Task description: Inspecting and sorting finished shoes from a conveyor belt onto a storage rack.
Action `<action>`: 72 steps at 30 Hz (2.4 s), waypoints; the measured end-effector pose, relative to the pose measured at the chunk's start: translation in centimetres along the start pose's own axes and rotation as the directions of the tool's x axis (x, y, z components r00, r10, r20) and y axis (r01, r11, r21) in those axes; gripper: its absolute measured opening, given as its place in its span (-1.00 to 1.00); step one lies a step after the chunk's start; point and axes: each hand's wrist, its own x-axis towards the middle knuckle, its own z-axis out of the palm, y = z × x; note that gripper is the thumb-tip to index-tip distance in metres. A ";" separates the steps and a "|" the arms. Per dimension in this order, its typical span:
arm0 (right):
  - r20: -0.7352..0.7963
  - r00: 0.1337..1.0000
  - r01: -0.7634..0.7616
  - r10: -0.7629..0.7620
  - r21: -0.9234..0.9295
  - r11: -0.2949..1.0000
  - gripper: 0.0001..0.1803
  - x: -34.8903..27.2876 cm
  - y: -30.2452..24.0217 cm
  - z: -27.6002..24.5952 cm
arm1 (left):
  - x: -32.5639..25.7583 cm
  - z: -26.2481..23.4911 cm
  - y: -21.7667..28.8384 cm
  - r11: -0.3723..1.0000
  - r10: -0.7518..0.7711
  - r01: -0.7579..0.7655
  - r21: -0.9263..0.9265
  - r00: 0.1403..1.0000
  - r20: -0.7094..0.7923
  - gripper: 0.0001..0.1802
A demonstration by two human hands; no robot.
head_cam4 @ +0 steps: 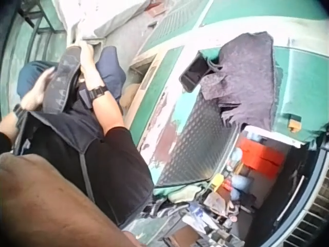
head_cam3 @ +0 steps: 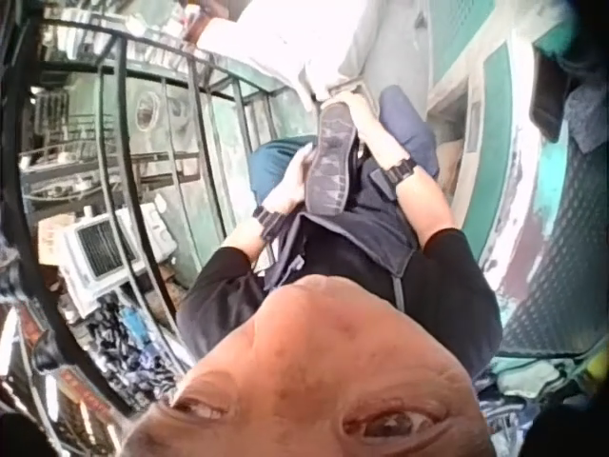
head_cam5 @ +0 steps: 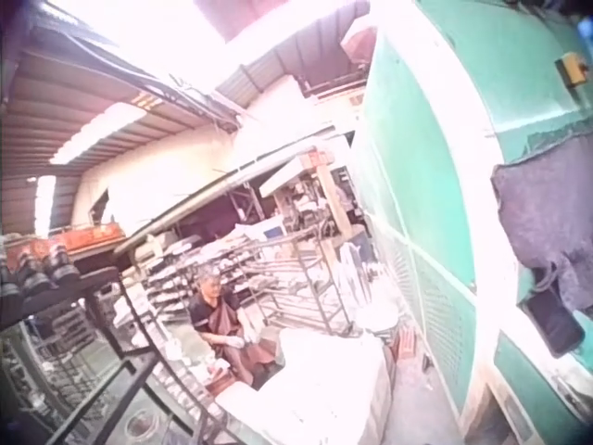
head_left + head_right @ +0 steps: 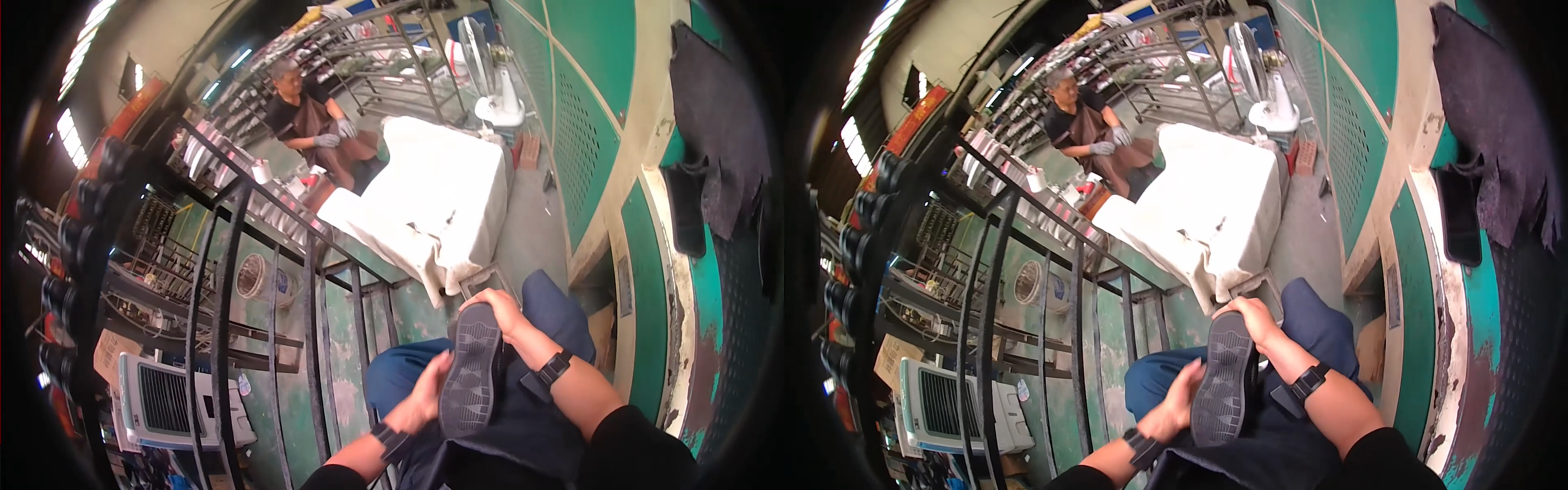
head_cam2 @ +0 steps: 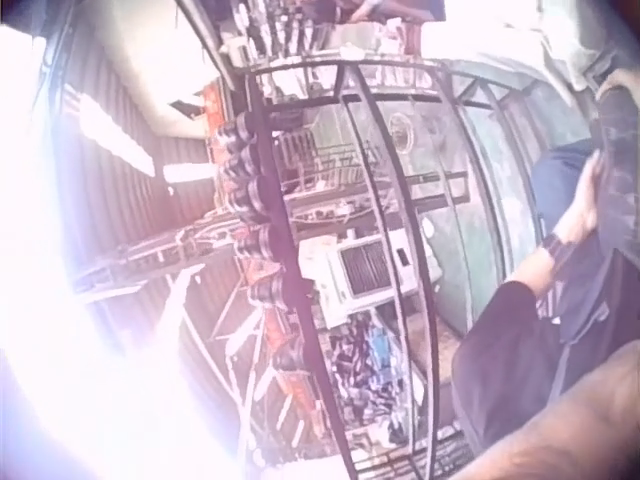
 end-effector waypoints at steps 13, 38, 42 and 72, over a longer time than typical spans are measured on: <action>-0.230 0.966 -0.065 0.116 0.219 0.974 -0.51 0.7 1.8 1.5 | -4.2 6.1 -6.3 0.972 0.204 -0.193 -0.134 0.976 0.077 -0.14; -0.062 0.946 0.315 -0.317 -0.046 0.948 -0.67 -2.2 4.3 -0.7 | -2.0 6.1 -8.3 0.932 0.125 -0.057 -0.357 0.977 0.170 -0.03; -0.142 0.947 0.293 -0.287 0.019 0.956 -0.69 -1.6 4.3 0.6 | -1.7 7.0 -7.1 0.823 0.121 -0.062 -0.564 0.990 0.068 0.02; -0.004 1.000 -0.006 0.008 0.294 0.956 -0.59 -3.2 1.3 4.9 | -4.5 8.1 -7.6 0.848 0.213 -0.232 -0.476 0.973 -0.094 0.12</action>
